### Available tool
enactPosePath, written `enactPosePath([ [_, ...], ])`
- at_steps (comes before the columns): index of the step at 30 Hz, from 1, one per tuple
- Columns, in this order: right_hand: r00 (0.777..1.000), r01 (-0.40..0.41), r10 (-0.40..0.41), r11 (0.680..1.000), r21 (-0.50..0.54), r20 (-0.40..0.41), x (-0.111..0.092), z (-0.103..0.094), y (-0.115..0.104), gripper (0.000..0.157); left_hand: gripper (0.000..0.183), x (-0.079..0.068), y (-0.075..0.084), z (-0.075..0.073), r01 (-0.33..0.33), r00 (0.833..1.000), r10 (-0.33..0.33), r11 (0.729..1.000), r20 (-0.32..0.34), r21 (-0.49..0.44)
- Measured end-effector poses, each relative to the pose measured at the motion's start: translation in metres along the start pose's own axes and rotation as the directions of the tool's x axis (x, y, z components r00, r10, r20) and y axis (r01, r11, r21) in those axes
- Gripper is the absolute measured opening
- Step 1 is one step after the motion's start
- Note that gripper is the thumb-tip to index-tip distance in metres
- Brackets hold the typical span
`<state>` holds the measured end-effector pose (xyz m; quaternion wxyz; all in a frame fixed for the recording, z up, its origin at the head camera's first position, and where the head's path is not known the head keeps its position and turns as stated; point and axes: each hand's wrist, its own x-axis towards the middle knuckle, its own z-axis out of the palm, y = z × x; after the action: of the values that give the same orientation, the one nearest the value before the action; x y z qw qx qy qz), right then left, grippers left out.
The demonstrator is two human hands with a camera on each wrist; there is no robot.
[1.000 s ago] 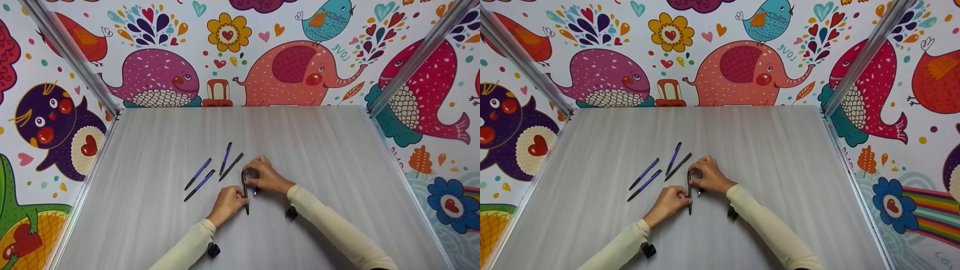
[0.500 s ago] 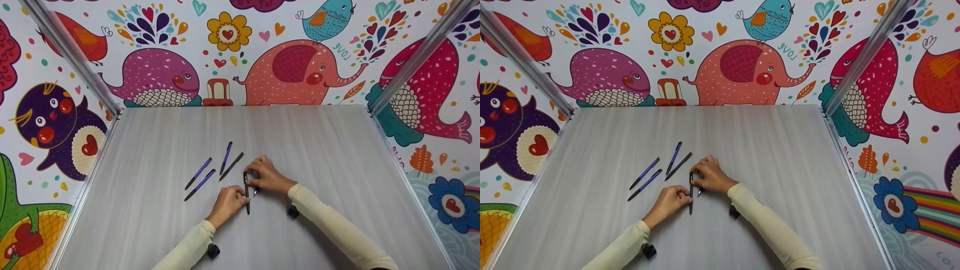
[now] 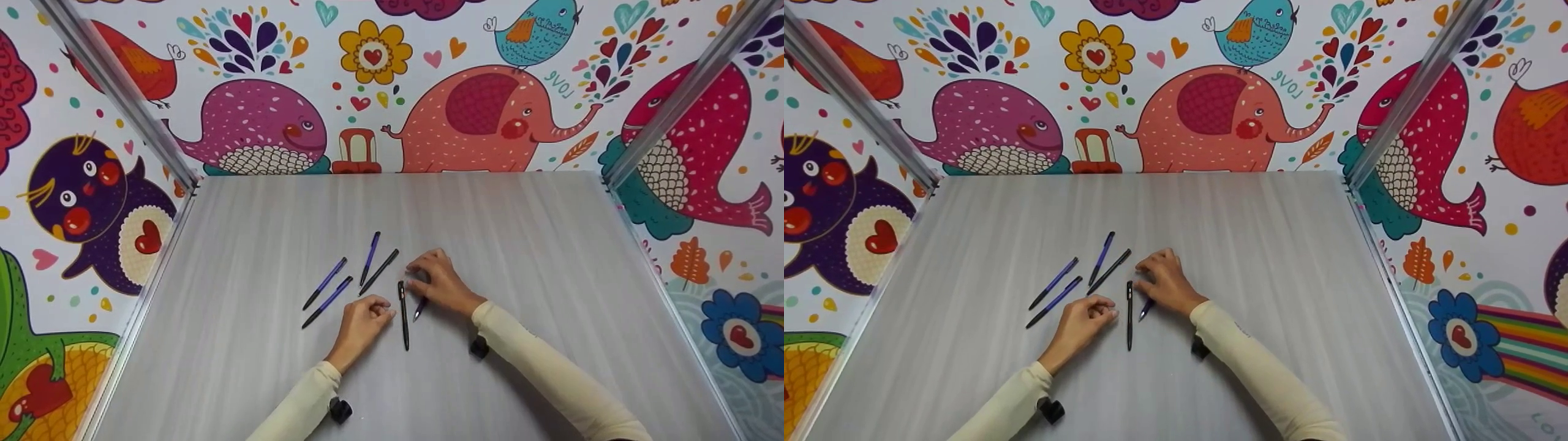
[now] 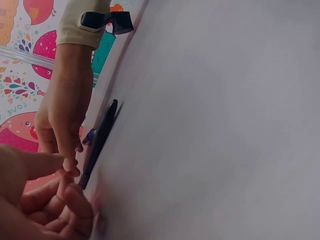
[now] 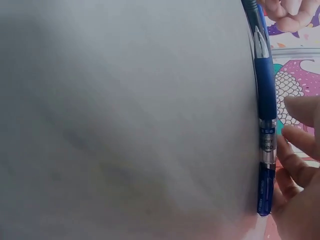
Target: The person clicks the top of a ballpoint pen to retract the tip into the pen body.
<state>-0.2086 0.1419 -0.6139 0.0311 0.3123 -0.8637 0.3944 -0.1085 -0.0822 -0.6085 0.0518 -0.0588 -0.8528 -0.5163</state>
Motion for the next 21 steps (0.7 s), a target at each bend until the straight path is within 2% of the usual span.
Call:
enactPosePath([
  [4, 0.998, -0.032, 0.031, 0.999, -0.015, -0.049, 0.003, 0.001, -0.001, 0.023, 0.011, 0.002, -0.002, -0.005, -0.033, 0.997, 0.034, 0.999, -0.065, 0.023],
  [7, 0.995, -0.046, 0.044, 0.999, -0.017, -0.090, 0.005, 0.003, -0.001, 0.022, 0.011, 0.004, -0.002, -0.007, -0.087, 0.987, 0.098, 0.992, -0.124, 0.089],
  [10, 0.990, -0.079, 0.077, 0.997, -0.012, -0.115, 0.008, 0.004, -0.002, 0.021, 0.015, 0.006, -0.003, -0.009, -0.146, 0.970, 0.178, 0.972, -0.166, 0.187],
  [14, 0.985, -0.108, 0.107, 0.994, -0.004, -0.139, 0.012, 0.007, -0.003, 0.020, 0.020, 0.011, -0.007, -0.010, -0.204, 0.944, 0.270, 0.930, -0.191, 0.306],
  [21, 0.979, -0.070, 0.075, 0.997, 0.030, -0.189, 0.018, 0.014, -0.001, 0.019, 0.025, 0.018, -0.014, -0.008, -0.246, 0.912, 0.347, 0.889, -0.218, 0.386],
])
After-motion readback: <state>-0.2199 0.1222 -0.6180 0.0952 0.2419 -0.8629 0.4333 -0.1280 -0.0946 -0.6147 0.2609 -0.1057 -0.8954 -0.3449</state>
